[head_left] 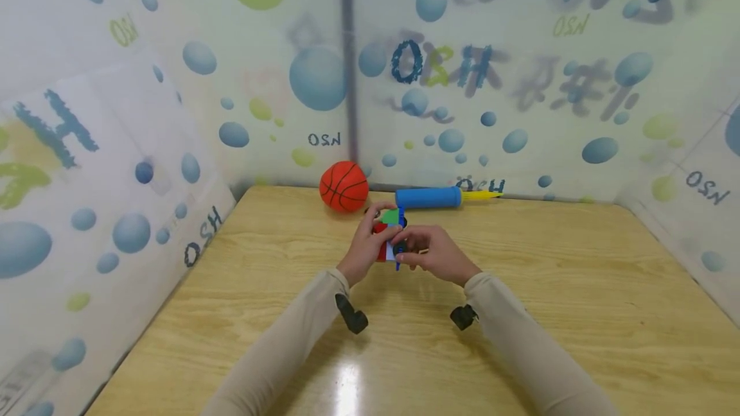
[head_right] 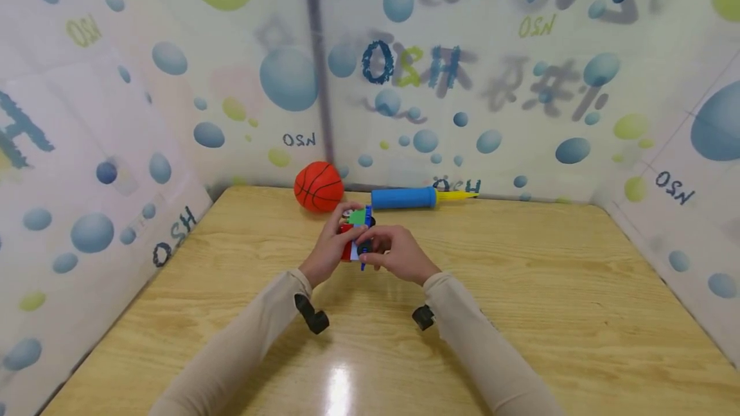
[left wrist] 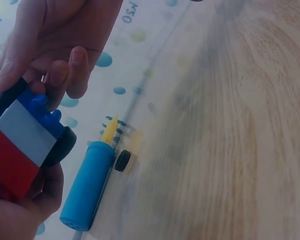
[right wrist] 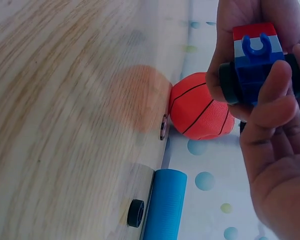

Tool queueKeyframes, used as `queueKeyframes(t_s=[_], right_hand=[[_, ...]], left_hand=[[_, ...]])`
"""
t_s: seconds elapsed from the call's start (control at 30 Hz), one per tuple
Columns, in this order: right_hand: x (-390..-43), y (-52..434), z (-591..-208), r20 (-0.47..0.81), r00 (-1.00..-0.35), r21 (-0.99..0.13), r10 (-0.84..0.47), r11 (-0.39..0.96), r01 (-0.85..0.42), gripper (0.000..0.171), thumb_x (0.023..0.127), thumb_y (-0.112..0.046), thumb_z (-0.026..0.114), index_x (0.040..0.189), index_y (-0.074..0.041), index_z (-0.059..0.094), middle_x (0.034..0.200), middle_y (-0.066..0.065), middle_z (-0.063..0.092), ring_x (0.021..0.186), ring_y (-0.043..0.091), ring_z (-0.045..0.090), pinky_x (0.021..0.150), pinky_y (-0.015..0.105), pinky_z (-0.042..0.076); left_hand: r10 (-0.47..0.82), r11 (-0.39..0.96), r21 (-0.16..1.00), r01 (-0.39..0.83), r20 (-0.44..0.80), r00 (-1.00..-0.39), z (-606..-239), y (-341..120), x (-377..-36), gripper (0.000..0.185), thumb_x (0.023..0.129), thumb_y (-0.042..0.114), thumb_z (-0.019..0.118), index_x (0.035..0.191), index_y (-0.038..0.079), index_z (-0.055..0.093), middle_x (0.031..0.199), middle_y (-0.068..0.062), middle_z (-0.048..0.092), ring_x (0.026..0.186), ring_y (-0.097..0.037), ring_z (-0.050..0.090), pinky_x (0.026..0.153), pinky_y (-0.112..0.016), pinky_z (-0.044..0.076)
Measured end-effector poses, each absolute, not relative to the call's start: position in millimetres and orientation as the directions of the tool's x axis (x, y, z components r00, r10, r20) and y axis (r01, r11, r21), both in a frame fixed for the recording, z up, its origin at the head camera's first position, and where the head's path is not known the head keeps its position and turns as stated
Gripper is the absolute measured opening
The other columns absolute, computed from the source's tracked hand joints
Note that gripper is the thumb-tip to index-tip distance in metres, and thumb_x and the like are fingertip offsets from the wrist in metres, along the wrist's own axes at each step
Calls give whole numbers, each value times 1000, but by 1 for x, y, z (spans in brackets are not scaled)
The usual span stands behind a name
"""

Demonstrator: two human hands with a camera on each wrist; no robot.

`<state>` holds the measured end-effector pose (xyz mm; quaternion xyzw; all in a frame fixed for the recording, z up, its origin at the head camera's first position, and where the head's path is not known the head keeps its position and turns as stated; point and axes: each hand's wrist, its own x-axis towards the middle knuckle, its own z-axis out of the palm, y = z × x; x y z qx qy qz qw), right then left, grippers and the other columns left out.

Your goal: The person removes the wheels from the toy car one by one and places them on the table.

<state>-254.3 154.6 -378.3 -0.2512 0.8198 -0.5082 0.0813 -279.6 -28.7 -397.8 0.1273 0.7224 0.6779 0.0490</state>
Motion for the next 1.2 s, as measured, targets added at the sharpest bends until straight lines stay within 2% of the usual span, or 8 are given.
queueKeyframes(t_s=[0.1, 0.2, 0.33, 0.47, 0.73, 0.9, 1.2], right_hand=[[-253, 154, -378, 132, -863, -873, -488, 355, -335, 25, 91, -13, 74, 114, -5, 69, 83, 12, 64, 71, 40, 63, 53, 26, 48], [-252, 153, -379, 138, -869, -873, -475, 355, -333, 25, 90, -13, 74, 113, -6, 69, 82, 11, 63, 68, 34, 63, 53, 27, 48], [-253, 150, -380, 152, -874, -878, -462, 343, -334, 23, 90, -13, 75, 111, -6, 69, 80, 8, 62, 64, 25, 62, 59, 36, 54], [-253, 148, -380, 168, -872, -884, -460, 321, -340, 21, 89, -10, 76, 107, -3, 69, 77, 8, 61, 61, 24, 60, 63, 44, 57], [-253, 144, -379, 144, -874, -898, -465, 309, -313, 25, 88, -6, 75, 107, 6, 65, 74, 7, 59, 57, 18, 55, 58, 37, 54], [-254, 145, -380, 116, -883, -906, -455, 315, -281, 25, 88, -4, 75, 107, 7, 64, 73, 6, 60, 58, 19, 55, 58, 37, 54], [-253, 145, -381, 80, -889, -919, -451, 312, -241, 19, 88, -3, 74, 103, 5, 65, 74, 5, 62, 59, 19, 55, 56, 29, 51]], left_hand=[[246, 42, 992, 115, 102, -964, -398, -29, -279, 44, 101, 25, 59, 142, 21, 45, 142, -14, 46, 122, -29, 51, 83, -29, 53], [249, 34, 993, 116, 104, -963, -398, -29, -278, 44, 101, 25, 58, 142, 20, 45, 139, -15, 48, 119, -27, 53, 81, -29, 54], [263, 11, 994, 112, 105, -959, -397, -29, -278, 41, 101, 24, 58, 141, 23, 46, 132, -15, 52, 114, -25, 54, 81, -29, 54], [266, 1, 994, 110, 105, -958, -397, -30, -278, 39, 101, 23, 58, 139, 24, 47, 136, -13, 50, 115, -24, 55, 82, -28, 53], [285, 3, 992, 124, 118, -951, -400, -31, -277, 42, 103, 20, 56, 143, 16, 43, 140, -23, 47, 110, -23, 57, 79, -26, 53], [289, -12, 992, 125, 123, -949, -400, -30, -275, 40, 102, 19, 56, 141, 21, 45, 130, -20, 53, 100, -19, 60, 76, -26, 54], [302, -1, 992, 124, 118, -946, -404, -29, -276, 43, 103, 16, 56, 143, 19, 43, 124, -21, 54, 93, -18, 60, 73, -27, 55]])
